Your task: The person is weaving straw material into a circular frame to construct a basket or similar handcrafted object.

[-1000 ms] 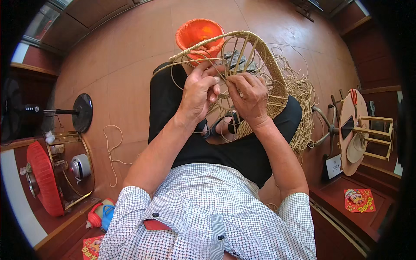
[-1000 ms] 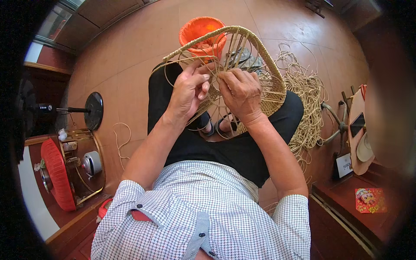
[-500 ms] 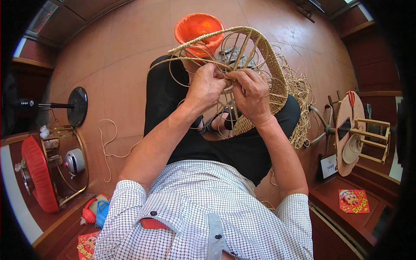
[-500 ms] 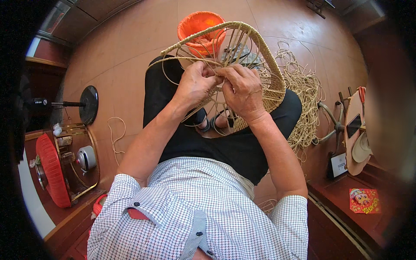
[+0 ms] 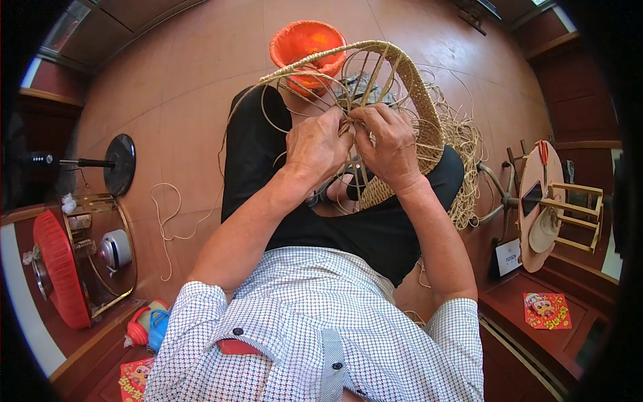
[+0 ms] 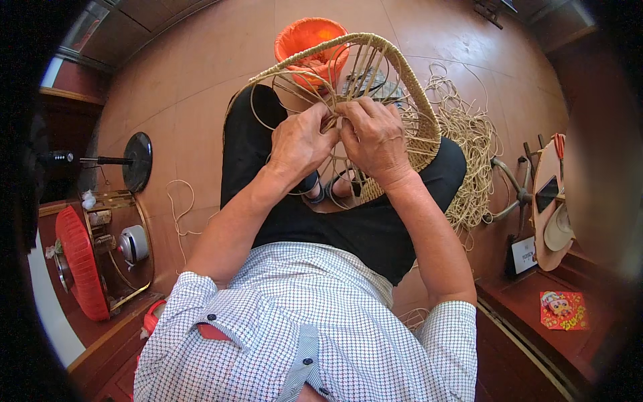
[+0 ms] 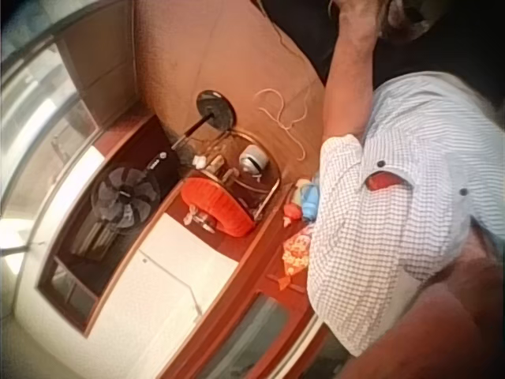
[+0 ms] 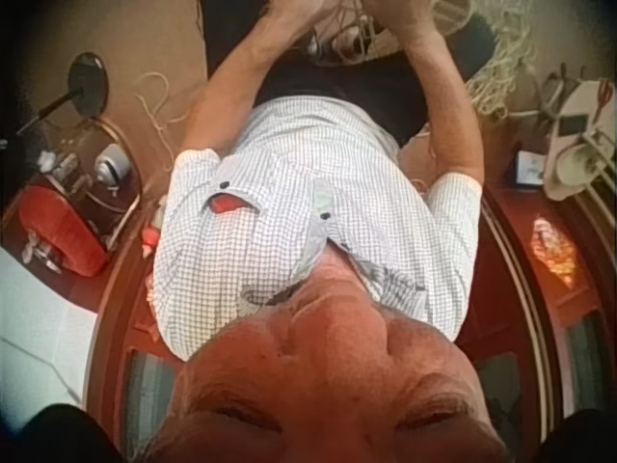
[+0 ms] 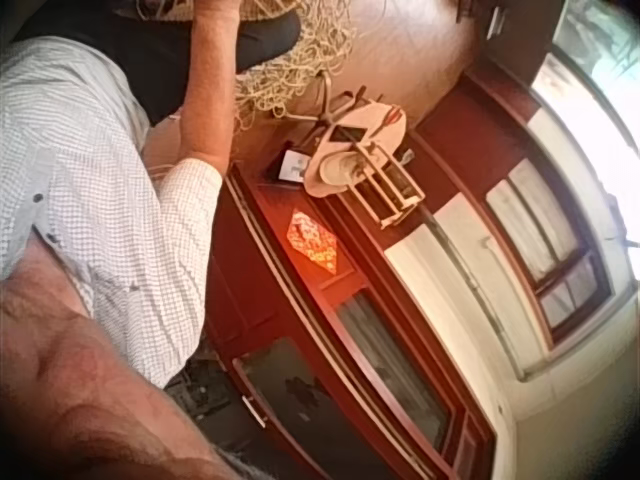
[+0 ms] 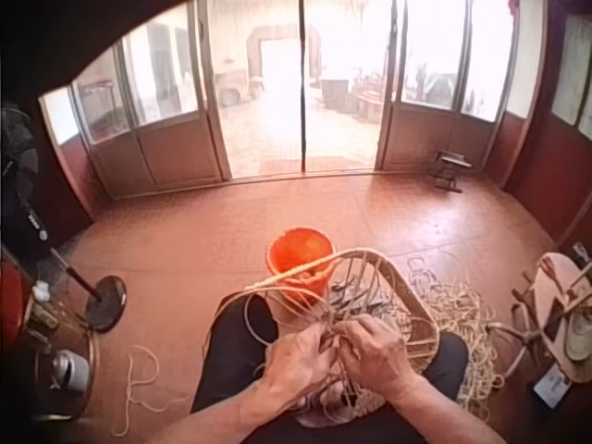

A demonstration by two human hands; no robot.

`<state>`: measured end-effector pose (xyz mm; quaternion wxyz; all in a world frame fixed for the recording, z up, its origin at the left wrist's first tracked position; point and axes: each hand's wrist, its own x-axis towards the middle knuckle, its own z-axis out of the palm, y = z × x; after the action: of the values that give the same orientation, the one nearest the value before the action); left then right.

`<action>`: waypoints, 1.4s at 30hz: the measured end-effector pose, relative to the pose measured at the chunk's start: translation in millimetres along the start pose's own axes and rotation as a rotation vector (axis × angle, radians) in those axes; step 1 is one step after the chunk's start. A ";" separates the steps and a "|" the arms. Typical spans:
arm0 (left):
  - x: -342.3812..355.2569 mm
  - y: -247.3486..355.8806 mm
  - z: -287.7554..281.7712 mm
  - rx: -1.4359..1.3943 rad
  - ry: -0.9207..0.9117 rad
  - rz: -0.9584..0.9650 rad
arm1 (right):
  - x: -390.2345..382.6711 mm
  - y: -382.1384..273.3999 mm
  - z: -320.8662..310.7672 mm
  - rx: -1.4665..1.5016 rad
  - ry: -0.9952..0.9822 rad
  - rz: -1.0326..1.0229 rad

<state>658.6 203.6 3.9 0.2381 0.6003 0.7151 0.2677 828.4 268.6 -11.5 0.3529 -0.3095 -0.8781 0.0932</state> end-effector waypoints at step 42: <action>11.4 -28.3 -30.9 0.431 -0.196 0.587 | -3.4 14.9 -3.3 -0.034 -0.082 -0.077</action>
<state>615.6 208.0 7.8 0.0866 0.8387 0.5265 0.1092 839.7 278.1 -16.6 0.3146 -0.2775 -0.9045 0.0774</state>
